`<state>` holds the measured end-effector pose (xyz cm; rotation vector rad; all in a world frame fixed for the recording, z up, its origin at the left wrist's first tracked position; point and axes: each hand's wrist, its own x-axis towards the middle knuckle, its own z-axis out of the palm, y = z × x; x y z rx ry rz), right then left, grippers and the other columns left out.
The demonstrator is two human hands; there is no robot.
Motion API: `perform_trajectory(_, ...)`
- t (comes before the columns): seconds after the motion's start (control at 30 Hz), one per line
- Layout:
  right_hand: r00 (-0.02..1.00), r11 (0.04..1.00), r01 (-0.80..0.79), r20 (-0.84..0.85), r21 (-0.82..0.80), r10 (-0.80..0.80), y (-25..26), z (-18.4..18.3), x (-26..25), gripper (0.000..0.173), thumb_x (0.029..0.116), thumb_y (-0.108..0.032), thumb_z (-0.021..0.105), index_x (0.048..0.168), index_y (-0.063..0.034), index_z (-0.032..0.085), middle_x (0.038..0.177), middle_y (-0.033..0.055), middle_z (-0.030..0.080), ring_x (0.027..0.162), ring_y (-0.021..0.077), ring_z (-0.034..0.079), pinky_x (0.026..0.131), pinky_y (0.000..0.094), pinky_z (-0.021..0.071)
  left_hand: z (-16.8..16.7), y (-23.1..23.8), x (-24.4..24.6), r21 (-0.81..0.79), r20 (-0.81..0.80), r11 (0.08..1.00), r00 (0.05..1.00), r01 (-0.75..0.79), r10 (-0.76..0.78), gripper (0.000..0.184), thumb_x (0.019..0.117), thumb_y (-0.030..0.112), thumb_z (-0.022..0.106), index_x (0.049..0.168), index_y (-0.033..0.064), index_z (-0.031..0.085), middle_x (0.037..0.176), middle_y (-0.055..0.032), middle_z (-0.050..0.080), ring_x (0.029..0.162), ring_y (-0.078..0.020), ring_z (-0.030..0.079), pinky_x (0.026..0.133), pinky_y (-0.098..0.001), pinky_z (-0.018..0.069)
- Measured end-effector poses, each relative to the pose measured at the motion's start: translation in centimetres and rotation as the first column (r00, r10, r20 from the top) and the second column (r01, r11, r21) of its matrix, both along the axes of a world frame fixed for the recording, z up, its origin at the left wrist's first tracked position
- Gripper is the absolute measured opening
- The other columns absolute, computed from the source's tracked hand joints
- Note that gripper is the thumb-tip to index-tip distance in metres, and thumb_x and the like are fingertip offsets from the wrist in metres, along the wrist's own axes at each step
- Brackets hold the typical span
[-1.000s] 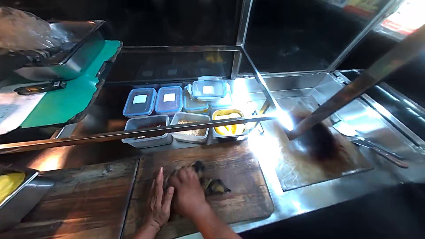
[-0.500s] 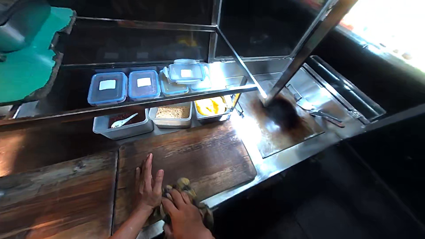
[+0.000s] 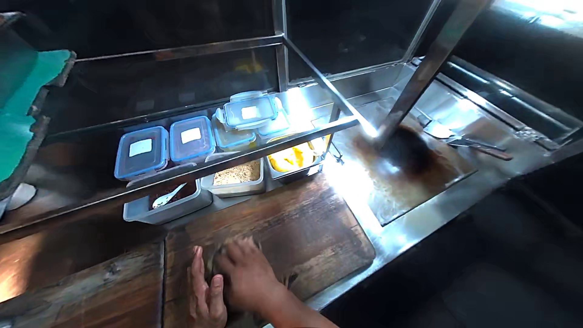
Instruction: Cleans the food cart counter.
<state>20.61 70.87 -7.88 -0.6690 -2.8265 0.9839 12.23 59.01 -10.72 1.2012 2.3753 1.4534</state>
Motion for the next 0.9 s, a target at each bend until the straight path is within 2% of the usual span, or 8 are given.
perform_trajectory(0.03, 0.998, 0.999, -0.045, -0.040, 0.024, 0.046, -0.2, 0.1, 2.2, 0.041, 0.0941, -0.030, 0.065, 0.135, -0.0244, 0.066, 0.152, 0.0054, 0.054, 0.147, 0.0267, 0.042, 0.124, 0.0503, 0.0308, 0.1, -0.2, -0.1, -0.007, -0.008, 1.000, 1.000, -0.016, 0.016, 0.089, 0.1040, 0.062, 0.030, 0.156, -0.0101, 0.028, 0.162, -0.0308, 0.027, 0.154, -0.0338, 0.027, 0.127, -0.0437, 0.0231)
perform_trajectory(0.1, 0.986, 0.975, 0.164, -0.045, 0.152, -0.159, 4.6, 0.9, 7.9, 0.032, 0.0890, -0.025, 0.070, 0.121, -0.0216, 0.074, 0.136, 0.0059, 0.067, 0.133, 0.0259, 0.058, 0.113, 0.0494, 0.0458, -0.3, -0.5, -0.3, -0.017, -0.036, 0.999, 0.999, -0.034, 0.033, 0.088, 0.1036, 0.063, 0.033, 0.156, -0.0088, 0.030, 0.162, -0.0303, 0.029, 0.154, -0.0347, 0.028, 0.127, -0.0456, 0.0226)
perform_trajectory(0.23, 0.772, 0.740, 0.583, 0.056, 0.335, -0.633, 17.3, 0.0, 13.0, 0.043, 0.0873, -0.020, 0.071, 0.130, -0.0177, 0.071, 0.138, 0.0135, 0.063, 0.125, 0.0351, 0.061, 0.103, 0.0569, 0.0490, -0.6, -0.6, 0.1, -0.080, -0.068, 0.996, 0.997, -0.028, 0.022, 0.090, 0.1024, 0.064, 0.035, 0.155, -0.0087, 0.031, 0.161, -0.0308, 0.031, 0.153, -0.0365, 0.029, 0.126, -0.0495, 0.0229)
perform_trajectory(0.4, 0.920, 0.826, 0.348, 0.007, 0.443, -0.391, 13.7, -0.3, 15.0, 0.041, 0.0854, -0.023, 0.068, 0.126, -0.0242, 0.073, 0.135, 0.0095, 0.067, 0.126, 0.0345, 0.062, 0.099, 0.0603, 0.0497, -0.7, -0.6, 0.0, -0.162, -0.145, 0.985, 0.989, -0.050, 0.027, 0.090, 0.1008, 0.066, 0.035, 0.156, -0.0049, 0.034, 0.161, -0.0277, 0.034, 0.153, -0.0344, 0.030, 0.126, -0.0516, 0.0214)
perform_trajectory(0.53, 0.789, 0.705, 0.521, 0.043, 0.481, -0.613, 16.8, -0.4, 14.3, 0.039, 0.0844, -0.021, 0.070, 0.123, -0.0207, 0.075, 0.131, 0.0107, 0.068, 0.120, 0.0364, 0.063, 0.093, 0.0596, 0.0501, -0.5, -0.4, 0.1, -0.238, -0.160, 0.970, 0.987, -0.045, 0.007, 0.093, 0.0993, 0.070, 0.035, 0.157, -0.0027, 0.032, 0.162, -0.0258, 0.033, 0.154, -0.0329, 0.029, 0.127, -0.0543, 0.0189)
perform_trajectory(0.7, 0.917, 0.840, 0.340, 0.049, 0.423, -0.396, 15.6, 0.0, 15.7, 0.041, 0.0863, -0.023, 0.067, 0.126, -0.0285, 0.073, 0.134, 0.0069, 0.068, 0.123, 0.0329, 0.063, 0.094, 0.0597, 0.0515, 0.0, 0.0, 0.4, -0.306, -0.185, 0.950, 0.983, -0.056, -0.002, 0.098, 0.0978, 0.073, 0.033, 0.156, -0.0054, 0.033, 0.159, -0.0289, 0.036, 0.153, -0.0365, 0.031, 0.126, -0.0572, 0.0180)
perform_trajectory(0.8, 0.745, 0.724, 0.565, 0.132, 0.395, -0.653, 21.0, 0.3, 13.5, 0.039, 0.0880, -0.024, 0.069, 0.126, -0.0181, 0.072, 0.125, 0.0136, 0.068, 0.118, 0.0374, 0.061, 0.094, 0.0602, 0.0477, 0.0, 0.0, 0.6, -0.349, -0.190, 0.935, 0.982, -0.060, -0.007, 0.099, 0.0971, 0.074, 0.033, 0.156, -0.0058, 0.033, 0.157, -0.0291, 0.039, 0.150, -0.0385, 0.034, 0.125, -0.0576, 0.0182)
perform_trajectory(0.9, 0.725, 0.784, 0.562, 0.299, 0.263, -0.620, 17.1, 1.4, 5.4, 0.053, 0.0992, -0.029, 0.058, 0.147, -0.0064, 0.054, 0.154, 0.0231, 0.047, 0.141, 0.0471, 0.044, 0.111, 0.0679, 0.0369, -0.2, -0.1, 0.8, -0.358, -0.181, 0.932, 0.984, -0.062, -0.004, 0.094, 0.1005, 0.070, 0.032, 0.156, -0.0055, 0.032, 0.157, -0.0298, 0.039, 0.149, -0.0415, 0.035, 0.126, -0.0551, 0.0210)
